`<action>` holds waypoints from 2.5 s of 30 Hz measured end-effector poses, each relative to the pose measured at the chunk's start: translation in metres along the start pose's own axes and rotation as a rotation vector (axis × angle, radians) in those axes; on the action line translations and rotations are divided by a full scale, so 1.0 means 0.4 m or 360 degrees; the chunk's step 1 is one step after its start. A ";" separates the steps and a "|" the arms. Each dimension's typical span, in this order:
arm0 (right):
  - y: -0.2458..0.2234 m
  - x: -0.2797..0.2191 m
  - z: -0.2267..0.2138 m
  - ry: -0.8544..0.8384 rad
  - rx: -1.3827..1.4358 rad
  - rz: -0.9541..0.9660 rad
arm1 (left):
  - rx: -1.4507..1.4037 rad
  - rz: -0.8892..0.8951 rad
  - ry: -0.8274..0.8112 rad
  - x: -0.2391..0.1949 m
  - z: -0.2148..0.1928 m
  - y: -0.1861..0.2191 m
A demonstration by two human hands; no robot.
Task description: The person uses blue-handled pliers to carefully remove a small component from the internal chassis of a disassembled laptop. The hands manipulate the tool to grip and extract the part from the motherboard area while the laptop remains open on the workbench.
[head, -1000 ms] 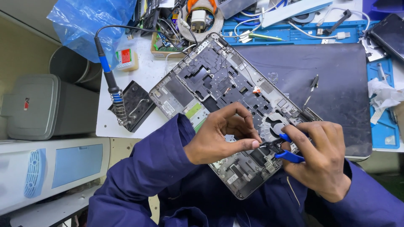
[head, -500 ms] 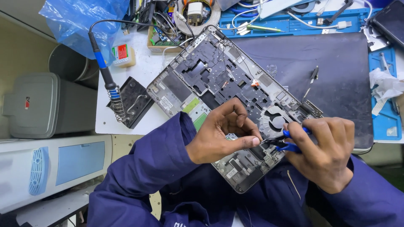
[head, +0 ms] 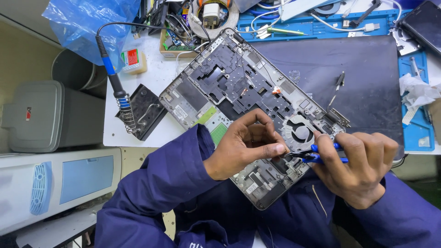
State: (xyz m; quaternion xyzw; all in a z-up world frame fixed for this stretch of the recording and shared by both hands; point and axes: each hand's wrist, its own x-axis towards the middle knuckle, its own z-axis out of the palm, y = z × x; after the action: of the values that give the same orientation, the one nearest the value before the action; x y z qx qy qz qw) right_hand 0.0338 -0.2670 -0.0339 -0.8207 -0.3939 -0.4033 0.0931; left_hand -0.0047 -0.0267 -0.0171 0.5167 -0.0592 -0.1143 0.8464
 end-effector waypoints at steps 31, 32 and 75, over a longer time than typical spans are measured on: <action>-0.031 -0.037 -0.065 -0.0332 0.0688 0.0519 | 0.0334 0.0092 0.0082 -0.107 -0.022 0.037; -0.021 -0.038 -0.065 -0.0295 0.0681 0.0527 | 0.0358 0.0068 0.0078 -0.107 -0.023 0.037; -0.125 0.085 -0.035 -0.1106 0.0494 -0.0239 | 0.0680 0.0173 -0.0011 -0.098 -0.064 0.036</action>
State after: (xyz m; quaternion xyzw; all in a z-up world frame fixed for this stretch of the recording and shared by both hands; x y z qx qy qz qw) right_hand 0.0018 -0.2207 -0.0080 -0.8534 -0.5174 -0.0425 0.0476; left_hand -0.0353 0.0117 -0.0154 0.6800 -0.1128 -0.0549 0.7224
